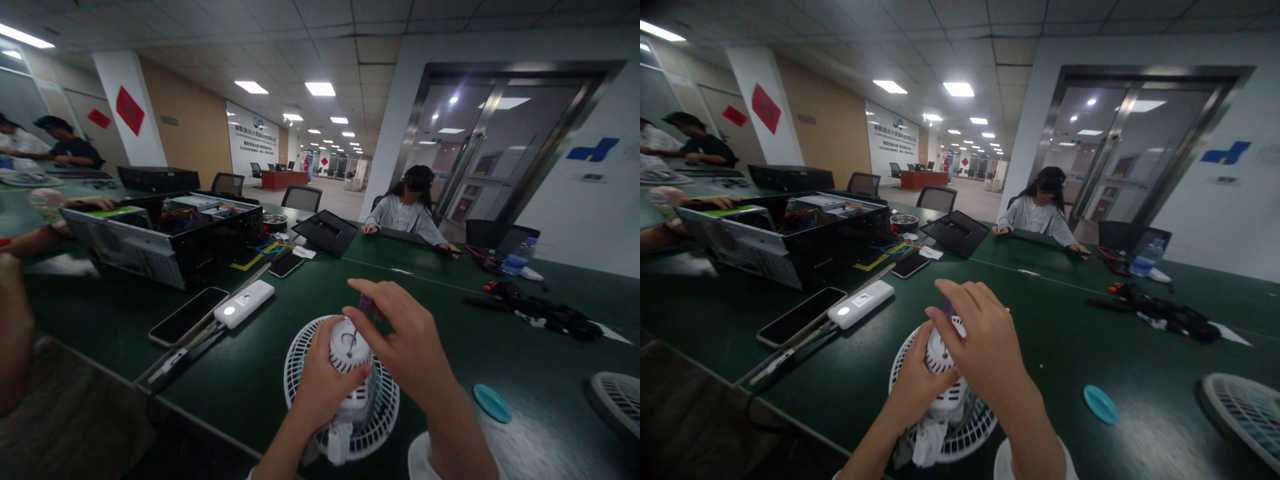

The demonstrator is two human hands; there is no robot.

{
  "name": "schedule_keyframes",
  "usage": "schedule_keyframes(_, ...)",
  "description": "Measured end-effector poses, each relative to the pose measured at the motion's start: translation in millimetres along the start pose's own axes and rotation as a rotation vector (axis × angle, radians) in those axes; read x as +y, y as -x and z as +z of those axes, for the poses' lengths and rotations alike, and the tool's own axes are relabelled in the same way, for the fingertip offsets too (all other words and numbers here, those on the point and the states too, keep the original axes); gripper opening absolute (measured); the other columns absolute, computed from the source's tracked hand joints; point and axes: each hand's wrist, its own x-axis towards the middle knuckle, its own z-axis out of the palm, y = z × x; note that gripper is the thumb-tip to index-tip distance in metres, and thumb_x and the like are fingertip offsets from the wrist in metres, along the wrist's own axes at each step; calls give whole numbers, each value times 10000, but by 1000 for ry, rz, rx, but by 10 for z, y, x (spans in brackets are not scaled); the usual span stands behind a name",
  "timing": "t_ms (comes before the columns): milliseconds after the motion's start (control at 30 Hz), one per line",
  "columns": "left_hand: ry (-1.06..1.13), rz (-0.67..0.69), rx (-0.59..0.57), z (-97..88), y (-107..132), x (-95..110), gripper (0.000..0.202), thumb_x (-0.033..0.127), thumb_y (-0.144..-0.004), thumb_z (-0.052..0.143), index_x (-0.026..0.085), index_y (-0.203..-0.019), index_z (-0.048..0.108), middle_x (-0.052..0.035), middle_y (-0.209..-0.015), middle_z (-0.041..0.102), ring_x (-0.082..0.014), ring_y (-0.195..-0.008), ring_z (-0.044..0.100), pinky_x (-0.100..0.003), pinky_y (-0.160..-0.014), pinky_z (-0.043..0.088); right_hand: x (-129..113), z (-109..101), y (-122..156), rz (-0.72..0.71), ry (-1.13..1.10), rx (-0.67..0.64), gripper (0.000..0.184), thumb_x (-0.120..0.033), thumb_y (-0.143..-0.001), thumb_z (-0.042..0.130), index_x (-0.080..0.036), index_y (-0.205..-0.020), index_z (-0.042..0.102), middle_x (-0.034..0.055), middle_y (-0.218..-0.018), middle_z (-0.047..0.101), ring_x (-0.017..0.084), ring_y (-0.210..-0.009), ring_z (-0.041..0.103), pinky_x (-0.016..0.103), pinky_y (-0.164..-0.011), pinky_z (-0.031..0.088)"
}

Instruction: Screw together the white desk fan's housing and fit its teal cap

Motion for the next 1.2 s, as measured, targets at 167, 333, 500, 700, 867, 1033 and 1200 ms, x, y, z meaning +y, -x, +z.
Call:
schedule_keyframes(167, 8, 3, -8, -6, -12, 28, 577, 241, -672, 703, 218, -1188, 445, -72, -1194, 531, -266, -1115, 494, -413, -968, 365, 6, 11, 4, 14, -177, -90, 386, -160, -879, 425, -197, -1259, 478, 61, -971, 667, 153, -845, 620, 284, -723, 506)
schedule_keyframes(333, 9, 0, -4, -10, -11, 46, 578, 241, -662, 709, 211, -1178, 449, -75, -1175, 537, -271, -1101, 501, -416, -961, 370, 26, 64, -8, -18, 62, 48, 193, -238, -867, 496, -151, -987, 620, 65, -767, 656, 173, -690, 581, 303, -633, 478)
schedule_keyframes(500, 9, -27, -26, -18, -4, 53, 579, 234, -666, 704, 209, -1180, 439, -82, -1198, 523, -270, -1119, 488, -423, -974, 359, 30, 52, -13, 14, -111, -14, 330, -153, -885, 417, -179, -1193, 529, 70, -960, 657, 167, -881, 605, 307, -748, 496)
schedule_keyframes(700, 7, -30, -1, -14, -12, 59, 591, 225, -639, 706, 204, -1172, 451, -78, -1180, 541, -278, -1107, 496, -429, -971, 352, 25, 72, -9, -14, 8, 64, 211, -230, -862, 509, -158, -1030, 614, 71, -822, 664, 181, -764, 597, 317, -690, 489)
schedule_keyframes(867, 12, -42, -8, -18, -11, 70, 573, 223, -641, 699, 211, -1164, 466, -69, -1178, 545, -269, -1112, 498, -411, -977, 354, 42, 57, -8, 11, -66, 10, 335, -154, -871, 430, -189, -1189, 526, 65, -941, 670, 168, -843, 613, 312, -726, 496)
schedule_keyframes(1033, -1, -27, 14, -14, -11, 54, 572, 212, -639, 703, 217, -1161, 468, -55, -1157, 555, -259, -1087, 511, -391, -949, 375, 33, 50, -8, 6, -5, 56, 177, -239, -846, 540, -133, -963, 619, 73, -804, 664, 178, -731, 597, 309, -670, 488)
schedule_keyframes(1200, -9, -25, -5, -16, -7, 61, 569, 206, -654, 698, 215, -1170, 456, -64, -1175, 540, -261, -1099, 501, -404, -961, 365, 41, 38, -8, 48, -99, 18, 301, -201, -881, 447, -159, -1162, 547, 71, -920, 668, 176, -839, 609, 315, -723, 493)
